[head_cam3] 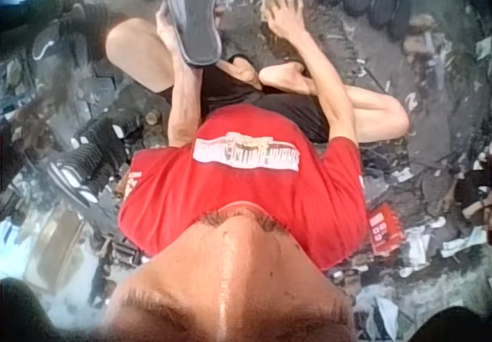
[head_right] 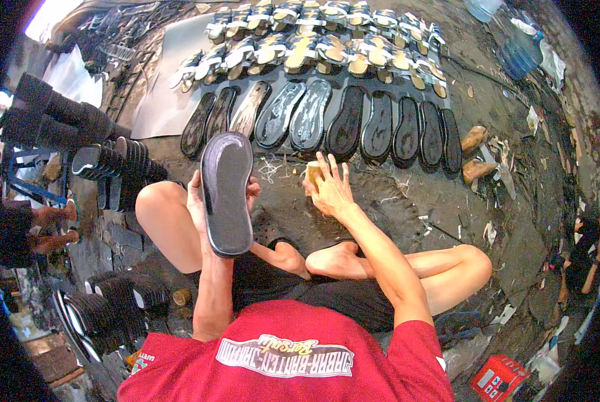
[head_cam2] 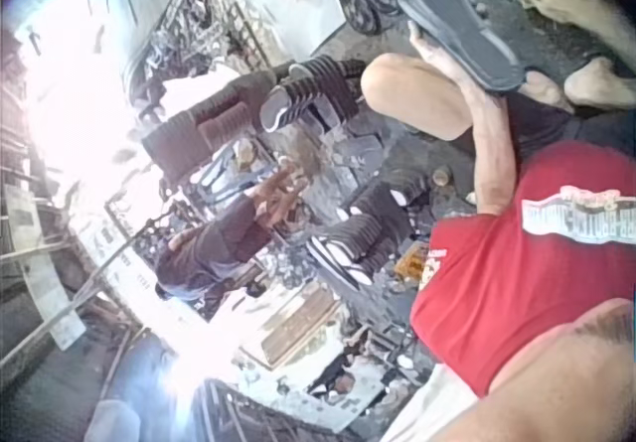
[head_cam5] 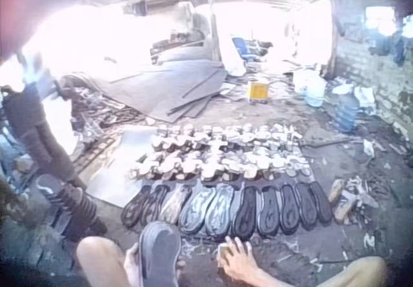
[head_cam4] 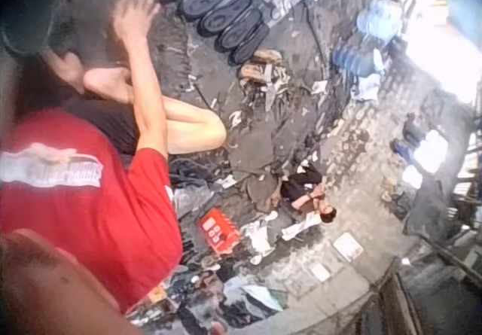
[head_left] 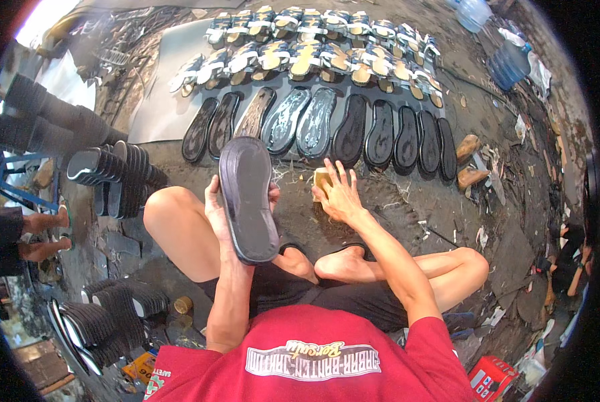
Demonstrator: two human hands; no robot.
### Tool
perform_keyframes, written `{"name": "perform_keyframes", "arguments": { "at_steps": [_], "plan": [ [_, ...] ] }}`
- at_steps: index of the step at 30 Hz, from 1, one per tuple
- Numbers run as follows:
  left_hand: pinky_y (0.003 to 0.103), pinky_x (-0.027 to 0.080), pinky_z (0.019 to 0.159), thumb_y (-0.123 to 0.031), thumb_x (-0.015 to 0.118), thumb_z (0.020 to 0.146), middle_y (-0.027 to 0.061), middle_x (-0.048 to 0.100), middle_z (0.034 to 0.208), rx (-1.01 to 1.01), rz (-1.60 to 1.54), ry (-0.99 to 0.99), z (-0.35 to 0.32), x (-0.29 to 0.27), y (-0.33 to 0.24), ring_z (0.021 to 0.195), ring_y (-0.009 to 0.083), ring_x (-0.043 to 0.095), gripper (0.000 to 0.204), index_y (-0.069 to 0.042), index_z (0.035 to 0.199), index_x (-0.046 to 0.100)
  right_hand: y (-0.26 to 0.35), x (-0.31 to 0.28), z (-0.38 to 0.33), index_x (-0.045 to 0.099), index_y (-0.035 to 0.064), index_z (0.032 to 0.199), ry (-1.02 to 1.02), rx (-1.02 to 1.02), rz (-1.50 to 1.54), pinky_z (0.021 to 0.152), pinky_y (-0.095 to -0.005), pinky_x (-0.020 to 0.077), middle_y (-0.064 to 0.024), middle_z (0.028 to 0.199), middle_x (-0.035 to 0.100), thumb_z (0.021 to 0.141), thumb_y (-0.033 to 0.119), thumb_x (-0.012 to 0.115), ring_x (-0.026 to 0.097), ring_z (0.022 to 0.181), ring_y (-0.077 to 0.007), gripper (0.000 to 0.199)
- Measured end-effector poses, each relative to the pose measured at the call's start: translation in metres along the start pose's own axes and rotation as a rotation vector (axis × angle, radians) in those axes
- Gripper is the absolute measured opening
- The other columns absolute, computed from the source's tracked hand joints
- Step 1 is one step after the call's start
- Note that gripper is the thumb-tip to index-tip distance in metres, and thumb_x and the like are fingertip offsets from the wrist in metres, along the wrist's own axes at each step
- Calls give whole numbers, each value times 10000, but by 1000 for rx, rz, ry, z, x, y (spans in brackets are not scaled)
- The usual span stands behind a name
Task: The person sits on the floor and repeatedly rubs the soles of black shoe insoles with a small yellow sponge. They handle the insoles one at a time, turning them over and applying the sponge to the surface before placing them back in a pile.
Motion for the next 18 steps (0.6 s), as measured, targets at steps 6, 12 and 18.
{"name": "perform_keyframes", "arguments": {
  "at_steps": [6,12,18],
  "plan": [
    [396,668,805,-664,561,1020,324,686,1171,81,-89,-81,-12,23,3,966,374,734,861,98,1419,582,-9,-48,-24,753,45,1344,-220,121,335,1280,-585,153,-148,1780,252,1156,557,299,250,1587,-430,710],
    [415,685,832,-644,531,1055,329,716,1225,-56,-103,-1,-4,16,19,981,363,778,849,116,1428,584,18,-93,-32,647,-21,1450,-1,240,1230,1316,-467,54,-178,1412,708,1164,594,172,259,1616,-277,828],
    [401,689,829,-500,523,1115,178,785,1175,-132,-155,27,-19,52,45,955,294,798,556,-24,1350,692,92,-218,-39,716,119,1444,-116,-346,1067,1317,-524,135,-197,1766,292,1139,646,82,175,1653,-323,879]
  ]
}}
Point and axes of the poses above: each hand's wrist, its own z-axis towards the middle knuckle, its own x-axis out of the palm, y = z × x, the point moved 4 cm from there along z, towards the middle knuckle
